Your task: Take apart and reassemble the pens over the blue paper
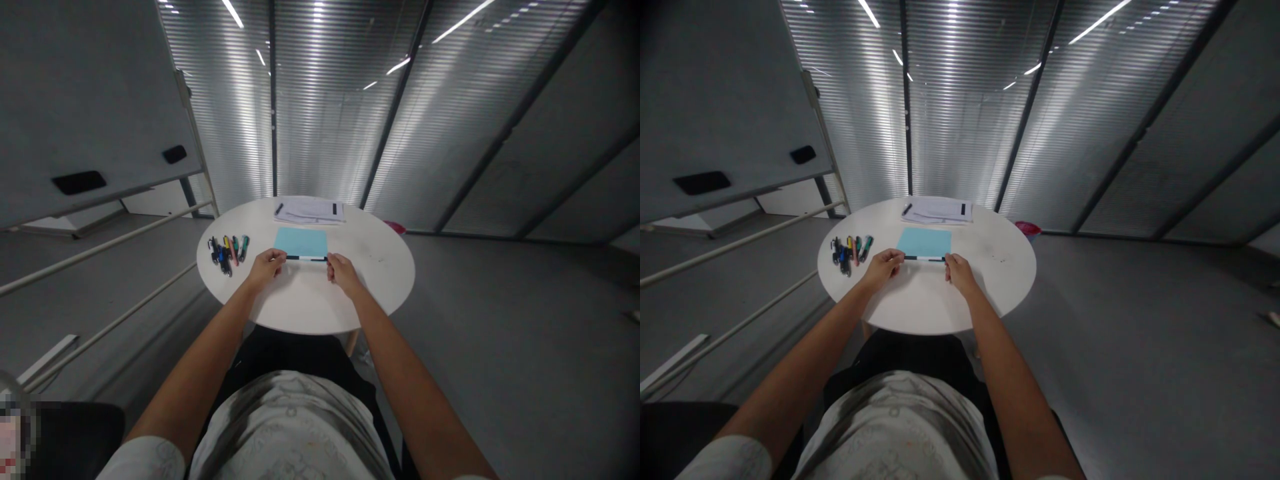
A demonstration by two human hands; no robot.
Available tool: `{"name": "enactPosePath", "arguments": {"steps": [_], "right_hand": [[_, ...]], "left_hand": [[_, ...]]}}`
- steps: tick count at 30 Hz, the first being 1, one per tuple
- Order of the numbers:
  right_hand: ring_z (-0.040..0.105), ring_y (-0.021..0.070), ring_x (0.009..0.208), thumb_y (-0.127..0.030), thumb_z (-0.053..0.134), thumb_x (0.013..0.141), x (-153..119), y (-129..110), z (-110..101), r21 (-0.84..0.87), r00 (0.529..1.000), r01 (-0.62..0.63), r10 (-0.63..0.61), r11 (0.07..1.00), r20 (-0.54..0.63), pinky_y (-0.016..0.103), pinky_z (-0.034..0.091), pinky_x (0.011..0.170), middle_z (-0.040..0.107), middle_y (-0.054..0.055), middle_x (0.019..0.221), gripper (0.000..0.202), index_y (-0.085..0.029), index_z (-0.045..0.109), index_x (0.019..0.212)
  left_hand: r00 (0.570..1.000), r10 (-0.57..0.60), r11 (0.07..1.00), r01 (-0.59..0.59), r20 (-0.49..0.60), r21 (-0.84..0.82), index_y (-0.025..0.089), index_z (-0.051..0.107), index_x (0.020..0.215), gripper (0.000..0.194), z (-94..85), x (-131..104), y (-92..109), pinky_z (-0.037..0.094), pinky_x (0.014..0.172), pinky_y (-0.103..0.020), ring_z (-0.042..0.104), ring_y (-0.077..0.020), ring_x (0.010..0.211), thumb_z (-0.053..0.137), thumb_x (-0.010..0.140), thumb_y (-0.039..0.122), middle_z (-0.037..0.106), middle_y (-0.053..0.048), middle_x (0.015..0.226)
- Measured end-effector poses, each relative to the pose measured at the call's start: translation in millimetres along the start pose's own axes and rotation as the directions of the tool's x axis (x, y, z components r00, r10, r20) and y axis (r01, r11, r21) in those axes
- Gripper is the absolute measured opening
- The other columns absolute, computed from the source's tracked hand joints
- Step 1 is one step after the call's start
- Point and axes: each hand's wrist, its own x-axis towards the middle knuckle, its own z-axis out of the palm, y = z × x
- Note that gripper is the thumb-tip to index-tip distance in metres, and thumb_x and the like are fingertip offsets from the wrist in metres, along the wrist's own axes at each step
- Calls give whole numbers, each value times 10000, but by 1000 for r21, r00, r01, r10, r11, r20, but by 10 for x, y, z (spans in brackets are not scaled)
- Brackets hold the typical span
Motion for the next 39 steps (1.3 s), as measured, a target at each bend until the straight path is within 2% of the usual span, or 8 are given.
{"name": "enactPosePath", "arguments": {"steps": [4, 12, 16, 26, 32, 39], "right_hand": [[431, 88, 353, -691, 553, 744, -5, -12, 5, -5, 1000, -3, 3, 1000, 5, 214, 292, 354, 394, -82, 437, 485, -229, 424, 673], [407, 86, 334, -740, 510, 755, -16, 10, -4, -49, 999, -20, 21, 999, 25, 218, 286, 325, 400, -78, 442, 524, -228, 434, 671], [421, 88, 345, -742, 529, 747, 1, 41, -12, -39, 999, 19, -18, 999, 30, 219, 304, 339, 407, -75, 444, 531, -223, 446, 673], [417, 75, 365, -668, 553, 763, -32, 8, -22, -4, 997, 50, -50, 999, 55, 193, 275, 346, 470, -69, 464, 466, -206, 500, 753], [495, 75, 400, -567, 623, 727, -72, -83, -12, 36, 998, -35, 33, 999, 61, 177, 286, 342, 580, -44, 580, 383, -211, 501, 799], [544, 81, 425, -562, 628, 753, -54, -72, -31, 82, 998, -35, 31, 996, 59, 173, 310, 344, 654, -11, 672, 386, -208, 521, 862]], "left_hand": [[1000, 4, 1000, -4, 1, -25, 149, 635, 891, 312, 0, -6, 5, 317, 433, -203, 448, -76, 421, 717, 695, 378, 508, 50, 502], [1000, 21, 999, -20, -7, 25, 152, 634, 927, 319, -10, -19, 16, 311, 432, -204, 437, -74, 415, 707, 707, 372, 514, 53, 505], [1000, 11, 999, -11, -7, 34, 148, 639, 930, 329, -11, -19, 26, 310, 433, -207, 445, -77, 420, 702, 715, 390, 517, 50, 506], [1000, 0, 1000, -1, -9, -26, 146, 607, 794, 317, 21, -15, 45, 304, 408, -211, 438, -61, 415, 702, 717, 439, 557, 24, 589], [1000, -8, 997, 7, -13, -71, 148, 631, 854, 325, 13, -12, 27, 315, 411, -207, 458, -61, 426, 734, 684, 404, 573, 24, 616], [1000, 7, 998, -6, 16, -57, 143, 636, 882, 305, 12, -10, 16, 305, 410, -202, 452, -72, 416, 742, 666, 332, 523, 50, 522]]}}
